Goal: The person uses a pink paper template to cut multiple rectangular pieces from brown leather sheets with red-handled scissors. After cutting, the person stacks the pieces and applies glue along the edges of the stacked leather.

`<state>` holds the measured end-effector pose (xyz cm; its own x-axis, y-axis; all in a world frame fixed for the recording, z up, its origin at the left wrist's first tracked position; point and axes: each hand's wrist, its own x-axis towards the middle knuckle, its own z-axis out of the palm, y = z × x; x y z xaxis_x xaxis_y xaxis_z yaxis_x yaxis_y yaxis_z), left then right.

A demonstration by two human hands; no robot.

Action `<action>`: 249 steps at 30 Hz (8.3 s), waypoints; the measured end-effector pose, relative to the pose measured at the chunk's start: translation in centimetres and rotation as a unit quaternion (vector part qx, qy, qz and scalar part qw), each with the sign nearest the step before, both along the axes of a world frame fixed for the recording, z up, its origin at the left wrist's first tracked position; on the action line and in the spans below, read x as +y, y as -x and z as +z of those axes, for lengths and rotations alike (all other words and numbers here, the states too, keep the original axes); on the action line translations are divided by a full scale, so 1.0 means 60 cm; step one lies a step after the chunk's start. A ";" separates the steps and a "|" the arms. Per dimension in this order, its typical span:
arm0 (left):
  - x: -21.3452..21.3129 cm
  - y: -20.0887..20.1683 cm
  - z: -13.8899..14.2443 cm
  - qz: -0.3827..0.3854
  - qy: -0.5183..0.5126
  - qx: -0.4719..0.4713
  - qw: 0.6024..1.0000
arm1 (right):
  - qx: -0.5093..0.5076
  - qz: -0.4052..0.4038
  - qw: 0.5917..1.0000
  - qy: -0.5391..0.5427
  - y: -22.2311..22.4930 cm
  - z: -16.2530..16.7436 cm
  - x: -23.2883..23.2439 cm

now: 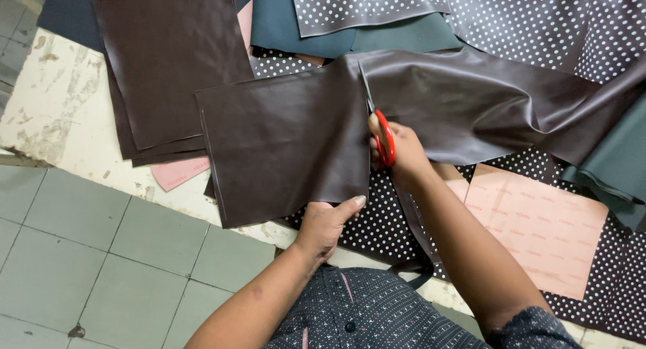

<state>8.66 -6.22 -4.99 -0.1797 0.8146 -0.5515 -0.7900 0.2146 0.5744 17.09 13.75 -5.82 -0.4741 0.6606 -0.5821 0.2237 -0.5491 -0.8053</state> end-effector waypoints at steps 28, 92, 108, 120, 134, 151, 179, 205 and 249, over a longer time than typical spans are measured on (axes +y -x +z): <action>-0.047 0.063 0.014 -0.261 -0.007 0.183 0.948 | -0.248 0.293 0.759 -0.525 -0.064 0.156 -0.013; -0.007 0.285 -0.039 -0.287 -0.022 0.265 0.920 | -0.035 -0.196 0.972 0.127 0.110 -0.030 -0.500; -0.041 0.299 -0.023 -0.349 -0.074 0.274 0.893 | 0.022 -0.213 0.964 0.156 0.137 -0.023 -0.477; -0.016 0.313 -0.048 -0.280 -0.187 0.439 0.833 | -0.069 -0.158 0.978 0.114 0.126 -0.006 -0.496; -0.040 0.306 -0.015 -0.308 -0.131 0.295 0.895 | -0.064 -0.163 0.980 0.091 0.142 -0.008 -0.468; -0.032 0.323 -0.005 -0.270 -0.124 0.292 0.909 | -0.034 -0.137 0.985 0.096 0.164 -0.005 -0.441; -0.010 0.350 -0.026 -0.188 -0.144 0.301 0.924 | -0.085 -0.093 0.990 0.070 0.171 0.038 -0.405; -0.046 0.316 0.018 -0.183 -0.107 0.257 0.943 | -0.020 -0.041 0.997 0.054 0.183 0.021 -0.298; -0.045 0.521 0.017 -0.014 0.196 0.284 0.939 | -0.017 0.013 0.866 -0.499 0.370 0.231 -0.008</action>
